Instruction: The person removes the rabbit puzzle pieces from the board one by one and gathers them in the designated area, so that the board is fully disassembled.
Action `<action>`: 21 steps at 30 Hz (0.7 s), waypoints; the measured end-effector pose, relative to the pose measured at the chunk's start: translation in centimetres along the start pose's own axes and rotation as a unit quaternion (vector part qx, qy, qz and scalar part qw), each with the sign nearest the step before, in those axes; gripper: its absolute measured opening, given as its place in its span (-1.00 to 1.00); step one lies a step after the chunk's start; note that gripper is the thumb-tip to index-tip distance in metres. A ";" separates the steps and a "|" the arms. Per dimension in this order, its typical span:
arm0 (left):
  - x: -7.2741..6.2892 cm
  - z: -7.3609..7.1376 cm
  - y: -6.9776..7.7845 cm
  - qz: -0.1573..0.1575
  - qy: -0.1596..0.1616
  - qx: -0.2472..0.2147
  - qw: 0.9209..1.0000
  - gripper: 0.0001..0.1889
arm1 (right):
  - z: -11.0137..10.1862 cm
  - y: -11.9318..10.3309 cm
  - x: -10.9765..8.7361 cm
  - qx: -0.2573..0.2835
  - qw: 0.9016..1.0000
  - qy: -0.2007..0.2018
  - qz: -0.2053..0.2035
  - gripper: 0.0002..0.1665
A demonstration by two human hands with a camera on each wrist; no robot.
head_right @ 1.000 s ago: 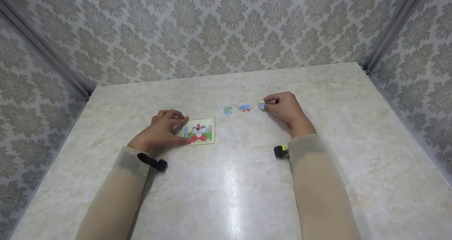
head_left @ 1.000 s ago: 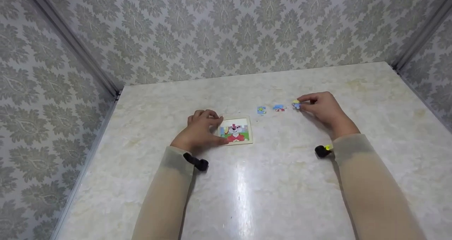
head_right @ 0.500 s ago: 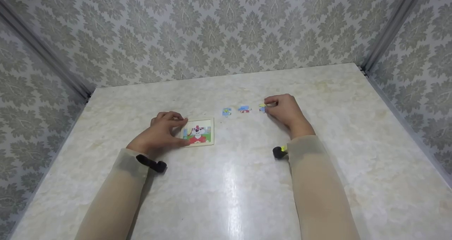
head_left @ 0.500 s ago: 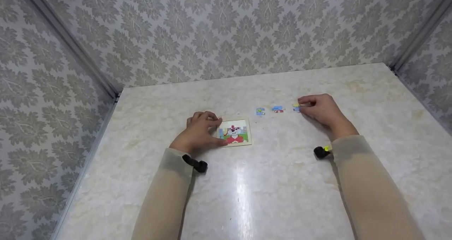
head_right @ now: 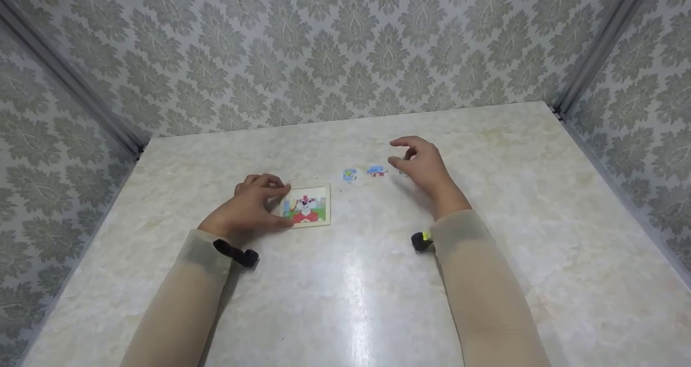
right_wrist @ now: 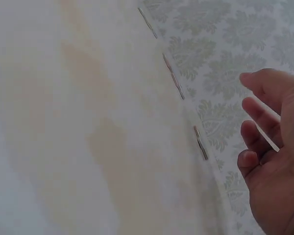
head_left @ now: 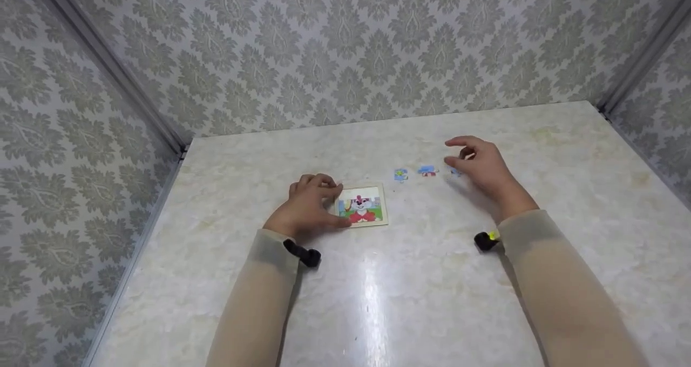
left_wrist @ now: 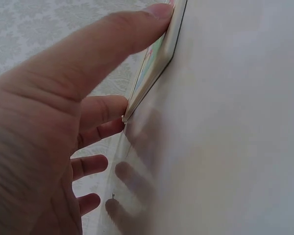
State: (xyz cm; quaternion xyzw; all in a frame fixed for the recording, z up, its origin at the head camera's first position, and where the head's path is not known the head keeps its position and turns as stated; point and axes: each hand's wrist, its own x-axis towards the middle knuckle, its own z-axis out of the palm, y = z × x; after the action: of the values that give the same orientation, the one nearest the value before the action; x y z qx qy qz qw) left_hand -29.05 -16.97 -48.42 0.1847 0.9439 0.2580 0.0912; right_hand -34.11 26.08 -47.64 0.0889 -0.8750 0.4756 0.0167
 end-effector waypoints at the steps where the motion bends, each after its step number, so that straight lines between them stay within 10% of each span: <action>1: 0.0 0.0 0.0 0.000 -0.001 -0.001 1.000 0.05 | 0.3 -0.5 0.0 0.005 1.000 -0.002 0.001 -0.41; 21: 0.0 0.0 0.4 0.005 0.015 0.053 0.998 0.07 | 9.8 -9.2 1.2 0.088 0.991 -0.086 -0.046 -0.53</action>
State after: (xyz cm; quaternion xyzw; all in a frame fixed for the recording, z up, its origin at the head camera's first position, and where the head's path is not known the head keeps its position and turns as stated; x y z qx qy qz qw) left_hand -28.94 -16.67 -48.17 0.1898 0.9566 0.2112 0.0660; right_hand -33.18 12.85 -45.19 0.1711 -0.8231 0.5397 -0.0449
